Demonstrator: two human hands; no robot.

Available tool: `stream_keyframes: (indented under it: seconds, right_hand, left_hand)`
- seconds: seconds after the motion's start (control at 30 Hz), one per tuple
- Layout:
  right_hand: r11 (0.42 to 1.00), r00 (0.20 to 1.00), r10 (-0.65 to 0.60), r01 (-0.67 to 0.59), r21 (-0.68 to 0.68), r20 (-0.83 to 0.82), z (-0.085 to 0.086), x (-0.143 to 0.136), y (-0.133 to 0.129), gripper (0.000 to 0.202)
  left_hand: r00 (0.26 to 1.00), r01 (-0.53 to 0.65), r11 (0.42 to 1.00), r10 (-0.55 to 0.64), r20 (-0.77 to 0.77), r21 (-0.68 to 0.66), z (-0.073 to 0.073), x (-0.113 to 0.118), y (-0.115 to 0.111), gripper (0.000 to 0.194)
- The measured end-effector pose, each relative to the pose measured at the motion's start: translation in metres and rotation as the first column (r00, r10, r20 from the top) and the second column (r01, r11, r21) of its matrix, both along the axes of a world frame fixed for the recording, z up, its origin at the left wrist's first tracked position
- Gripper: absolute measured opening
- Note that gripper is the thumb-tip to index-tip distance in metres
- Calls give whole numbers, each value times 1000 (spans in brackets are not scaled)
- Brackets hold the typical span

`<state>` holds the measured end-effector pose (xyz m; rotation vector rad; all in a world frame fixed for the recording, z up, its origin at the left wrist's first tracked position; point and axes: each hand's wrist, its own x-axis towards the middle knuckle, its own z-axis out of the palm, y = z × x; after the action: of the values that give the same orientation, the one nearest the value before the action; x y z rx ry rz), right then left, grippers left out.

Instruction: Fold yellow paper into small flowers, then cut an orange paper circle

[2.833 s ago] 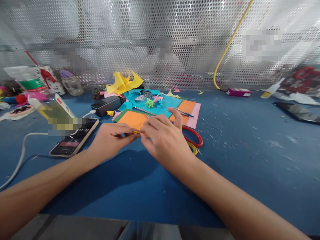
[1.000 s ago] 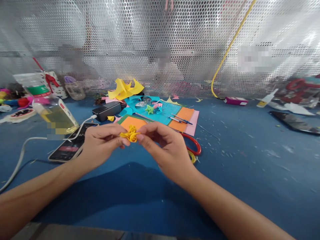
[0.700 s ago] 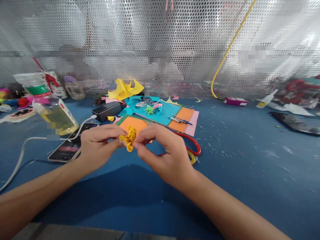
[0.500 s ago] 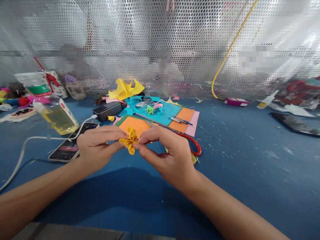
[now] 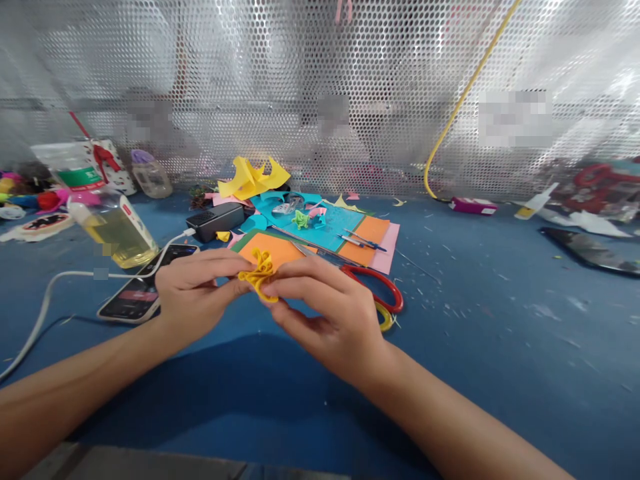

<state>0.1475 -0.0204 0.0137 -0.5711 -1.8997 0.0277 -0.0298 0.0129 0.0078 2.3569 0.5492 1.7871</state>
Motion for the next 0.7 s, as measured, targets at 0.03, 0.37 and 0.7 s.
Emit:
stream_keyframes:
  seconds: [0.03,0.37,0.7]
  right_hand:
    - [1000,1000,7,-7,-11,-10,-1,0,0,24]
    - [998,991,-19,11,-56,-131,-7,-1,-3,26]
    - [999,987,17,-25,-45,-158,-10,-1,-4,30]
  left_hand:
    - [1000,-4,1000,4,2,-11,0,0,-1,15]
    - [999,18,994,-13,44,-110,3,3,-5,11]
    - [998,52,989,-48,28,-140,3,3,-6,12]
